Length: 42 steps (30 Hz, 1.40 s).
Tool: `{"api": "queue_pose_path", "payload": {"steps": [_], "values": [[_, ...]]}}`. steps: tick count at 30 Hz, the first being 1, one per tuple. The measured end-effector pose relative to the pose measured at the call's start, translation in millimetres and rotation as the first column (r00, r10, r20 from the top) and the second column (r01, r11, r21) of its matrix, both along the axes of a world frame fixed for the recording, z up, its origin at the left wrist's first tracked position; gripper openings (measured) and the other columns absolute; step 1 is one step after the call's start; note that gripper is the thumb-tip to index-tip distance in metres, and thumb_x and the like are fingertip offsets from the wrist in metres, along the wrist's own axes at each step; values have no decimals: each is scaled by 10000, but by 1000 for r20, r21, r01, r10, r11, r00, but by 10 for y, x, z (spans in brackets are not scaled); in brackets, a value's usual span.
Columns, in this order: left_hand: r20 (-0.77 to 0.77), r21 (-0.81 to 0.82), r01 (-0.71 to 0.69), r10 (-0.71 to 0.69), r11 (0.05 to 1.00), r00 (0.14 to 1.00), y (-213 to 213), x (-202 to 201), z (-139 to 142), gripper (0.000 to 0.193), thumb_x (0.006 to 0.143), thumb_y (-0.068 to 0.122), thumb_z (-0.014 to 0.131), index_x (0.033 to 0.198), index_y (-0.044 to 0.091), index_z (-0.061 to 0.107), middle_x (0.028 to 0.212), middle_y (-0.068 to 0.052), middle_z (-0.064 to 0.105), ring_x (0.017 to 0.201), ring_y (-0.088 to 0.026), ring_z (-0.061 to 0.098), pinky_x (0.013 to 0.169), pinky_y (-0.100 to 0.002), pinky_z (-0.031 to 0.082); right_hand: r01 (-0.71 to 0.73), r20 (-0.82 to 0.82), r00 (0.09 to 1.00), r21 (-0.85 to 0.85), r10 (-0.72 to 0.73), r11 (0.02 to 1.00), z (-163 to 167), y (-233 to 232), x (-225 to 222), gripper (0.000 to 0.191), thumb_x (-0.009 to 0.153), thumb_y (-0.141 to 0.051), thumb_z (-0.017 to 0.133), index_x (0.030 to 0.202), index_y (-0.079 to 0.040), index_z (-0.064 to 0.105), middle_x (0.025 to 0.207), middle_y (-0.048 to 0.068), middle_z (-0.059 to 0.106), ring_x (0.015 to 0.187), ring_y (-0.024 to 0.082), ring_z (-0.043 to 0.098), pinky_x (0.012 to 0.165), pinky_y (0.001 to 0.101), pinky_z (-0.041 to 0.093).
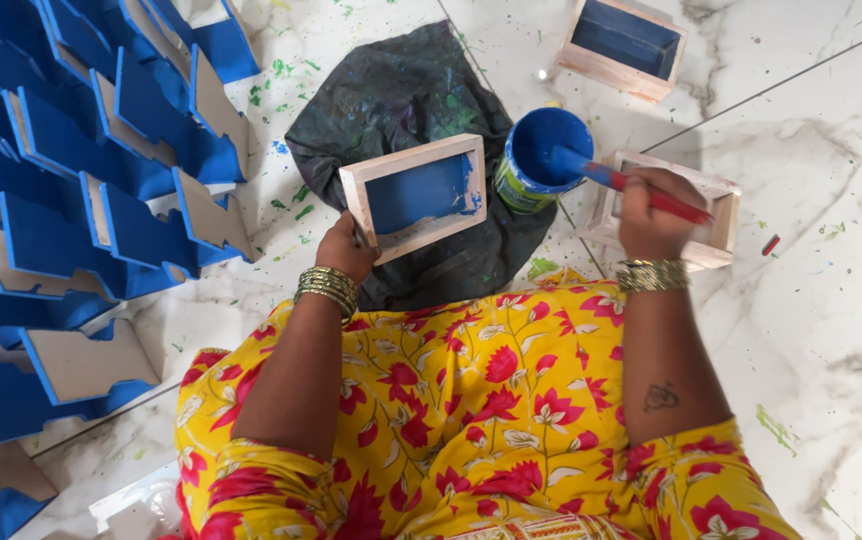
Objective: The person sits on the floor painting the inner surfaces of small wooden boxes blue with a brush, dipping the brush into a paint can between strokes and turning each box to reach its sides. Finished boxes are set aside with other completed blue-painted boxes.
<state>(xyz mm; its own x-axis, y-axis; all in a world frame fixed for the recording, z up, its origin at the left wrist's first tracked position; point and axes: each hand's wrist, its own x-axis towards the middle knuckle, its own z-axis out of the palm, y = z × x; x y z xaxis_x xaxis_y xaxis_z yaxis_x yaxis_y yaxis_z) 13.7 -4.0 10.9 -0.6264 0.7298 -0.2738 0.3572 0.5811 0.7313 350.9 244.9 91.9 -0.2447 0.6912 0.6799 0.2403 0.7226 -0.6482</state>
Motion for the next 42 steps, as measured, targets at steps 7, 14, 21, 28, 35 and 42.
{"api": "queue_pose_path", "payload": {"steps": [7,14,21,28,35,42], "values": [[49,46,-5,3,999,999,-62,-1,-2,622,758,101,830,1317,66,560,1153,-176,734,1049,-313,739,896,-402,589,72,165,984,-50,-63,996,-198,109,-475,87,873,-96,703,852,-35,761,835,116,738,760,233,716,728,349,569],[62,54,-1,-2,999,998,-64,-56,-110,645,756,87,819,1344,69,555,1181,-165,728,1046,-303,733,895,-399,582,-55,-136,990,-116,39,992,-229,173,32,148,951,-68,632,974,28,743,935,134,745,843,215,726,795,319,588],[245,76,-54,34,996,969,-30,-82,-70,563,790,66,789,1316,49,588,1202,-110,715,981,-238,742,810,-361,612,-120,-391,916,-486,-92,866,-432,366,436,131,930,-68,599,930,38,677,923,156,740,703,200,696,621,280,519],[259,112,-97,66,989,964,-15,-28,7,592,748,42,798,1307,71,607,1227,-115,712,1041,-262,727,845,-375,595,-326,-673,725,-526,-149,786,-475,475,550,187,899,-136,534,915,9,651,860,172,723,635,262,689,574,342,555],[73,130,-6,-3,991,997,4,-47,-54,598,727,70,837,1283,71,617,1204,-135,734,1159,-288,689,964,-381,543,-508,-320,857,-385,404,771,-534,37,-29,256,898,-125,529,961,50,704,935,159,729,860,223,711,839,347,594],[117,89,-20,10,996,993,-18,-52,-42,720,729,32,829,1394,106,561,1175,-129,737,1113,-261,712,951,-369,554,-785,-7,599,-199,800,586,-163,-415,-845,192,885,-117,664,1026,-16,747,926,124,724,843,212,670,759,359,537]]}}
